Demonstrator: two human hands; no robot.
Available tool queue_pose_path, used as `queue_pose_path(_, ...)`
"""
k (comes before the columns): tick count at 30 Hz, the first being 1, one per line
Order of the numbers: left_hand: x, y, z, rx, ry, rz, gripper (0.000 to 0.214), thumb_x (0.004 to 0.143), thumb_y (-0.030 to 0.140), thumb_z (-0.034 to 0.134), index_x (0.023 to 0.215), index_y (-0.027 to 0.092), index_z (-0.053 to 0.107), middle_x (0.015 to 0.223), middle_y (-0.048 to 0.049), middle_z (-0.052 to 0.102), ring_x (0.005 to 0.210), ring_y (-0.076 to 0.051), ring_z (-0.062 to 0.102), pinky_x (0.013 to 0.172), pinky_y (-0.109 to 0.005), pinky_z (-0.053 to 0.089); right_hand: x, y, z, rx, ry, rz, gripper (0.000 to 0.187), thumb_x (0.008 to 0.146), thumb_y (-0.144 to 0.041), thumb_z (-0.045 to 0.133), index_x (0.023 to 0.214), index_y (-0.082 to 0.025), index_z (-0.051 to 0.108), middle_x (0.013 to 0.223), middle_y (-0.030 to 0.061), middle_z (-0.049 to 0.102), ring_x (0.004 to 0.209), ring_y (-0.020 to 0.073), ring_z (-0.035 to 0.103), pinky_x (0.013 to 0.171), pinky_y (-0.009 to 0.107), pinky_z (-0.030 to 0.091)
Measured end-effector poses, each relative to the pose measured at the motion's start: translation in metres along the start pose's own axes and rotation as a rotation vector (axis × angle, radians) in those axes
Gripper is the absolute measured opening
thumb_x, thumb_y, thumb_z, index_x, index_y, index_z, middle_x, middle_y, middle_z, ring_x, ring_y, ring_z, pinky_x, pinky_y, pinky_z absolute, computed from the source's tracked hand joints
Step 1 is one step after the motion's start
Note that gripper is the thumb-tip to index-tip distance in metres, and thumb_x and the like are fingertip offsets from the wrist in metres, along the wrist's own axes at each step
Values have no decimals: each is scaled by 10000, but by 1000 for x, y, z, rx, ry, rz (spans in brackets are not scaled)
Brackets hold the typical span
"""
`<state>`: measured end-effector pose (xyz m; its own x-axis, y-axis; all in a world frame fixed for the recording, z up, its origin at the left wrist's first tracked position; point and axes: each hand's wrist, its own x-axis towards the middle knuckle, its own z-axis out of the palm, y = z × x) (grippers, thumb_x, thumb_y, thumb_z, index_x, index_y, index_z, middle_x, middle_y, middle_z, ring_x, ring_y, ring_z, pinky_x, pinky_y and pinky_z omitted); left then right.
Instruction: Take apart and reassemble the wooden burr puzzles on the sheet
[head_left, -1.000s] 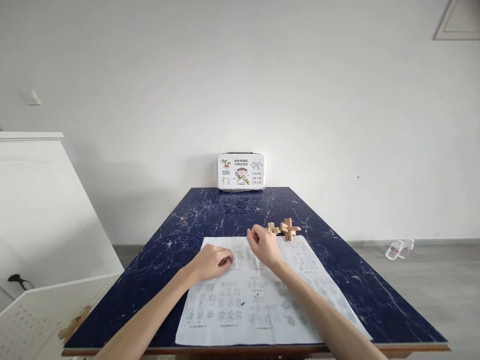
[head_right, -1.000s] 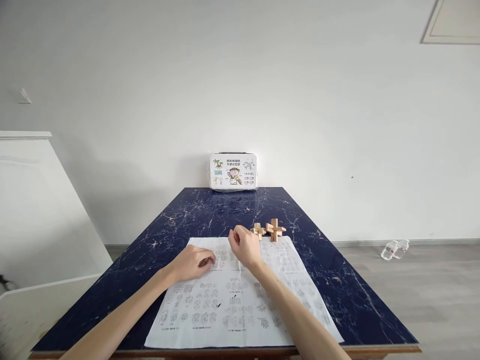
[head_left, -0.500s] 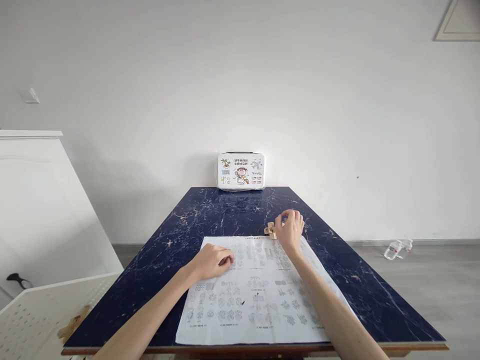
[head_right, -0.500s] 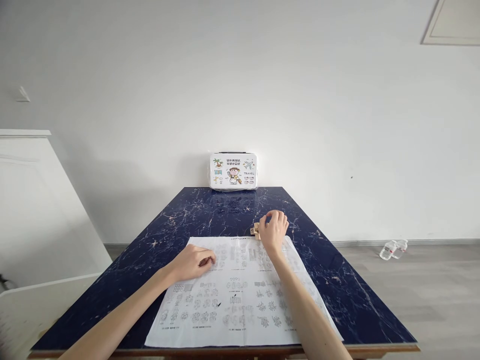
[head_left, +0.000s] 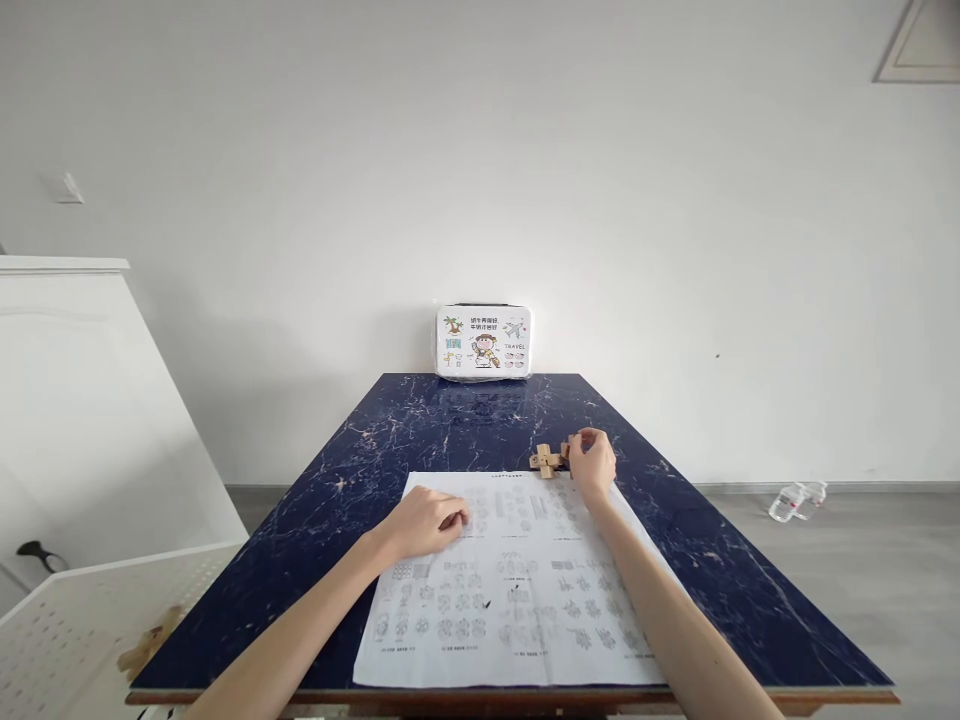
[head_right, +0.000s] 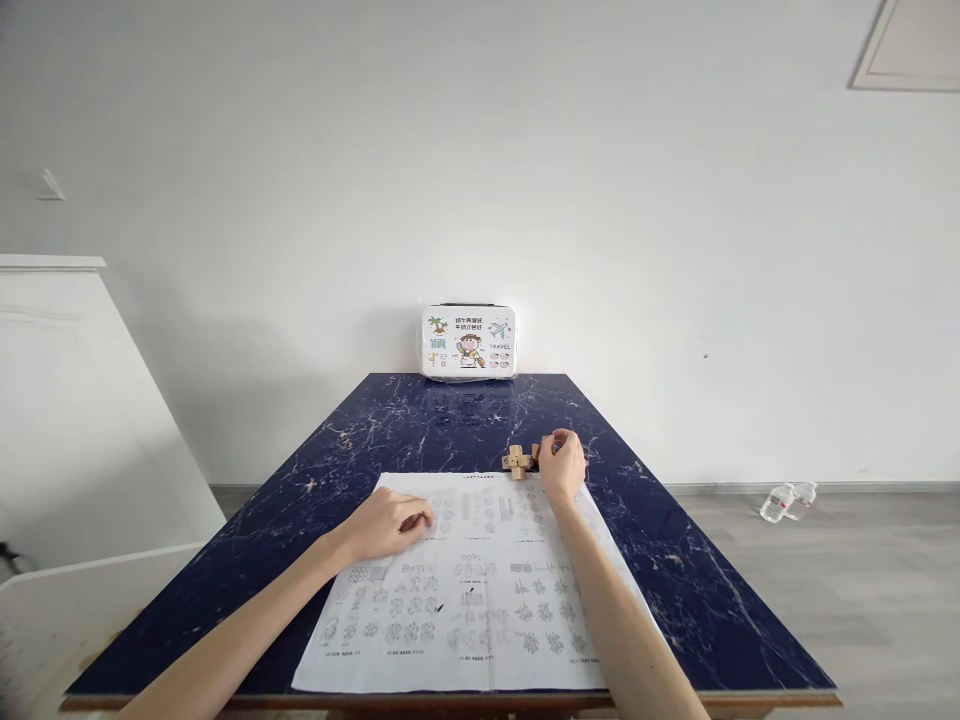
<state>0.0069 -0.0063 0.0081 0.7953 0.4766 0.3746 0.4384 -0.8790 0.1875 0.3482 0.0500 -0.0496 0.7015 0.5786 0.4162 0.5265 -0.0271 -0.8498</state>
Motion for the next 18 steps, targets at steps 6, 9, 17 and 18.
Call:
queue_pose_path(6, 0, -1, 1, 3, 7, -11, 254, 871, 67, 535, 885, 191, 755, 709, 20, 754, 520, -99, 607, 577, -211, 415, 5, 7, 0, 20, -23, 88, 359, 897, -464, 540, 1092, -209, 700, 1012, 117, 790, 941, 284, 696, 761, 341, 460)
queue_pose_path(9, -1, -2, 2, -1, 3, -12, 253, 867, 65, 538, 890, 194, 755, 713, 22, 754, 524, -100, 608, 578, -209, 417, 7, 9, 1, 26, -31, 107, 396, 878, -482, 559, 1103, -196, 717, 1025, 136, 794, 925, 288, 709, 749, 345, 469)
queue_pose_path(17, 0, -2, 0, 4, 1, -3, 246, 881, 79, 530, 889, 189, 750, 692, 17, 741, 516, -98, 603, 564, -207, 410, 9, 11, 2, 22, -72, 139, 428, 869, -520, 561, 1068, -195, 757, 1026, 158, 795, 922, 329, 705, 756, 383, 480)
queue_pose_path(18, 0, -2, 0, 3, -2, -2, 244, 890, 89, 529, 892, 189, 751, 682, 15, 735, 513, -99, 599, 556, -207, 407, 9, 11, 2, 23, -76, 141, 434, 869, -525, 563, 1071, -194, 758, 1020, 161, 794, 911, 329, 706, 753, 384, 483)
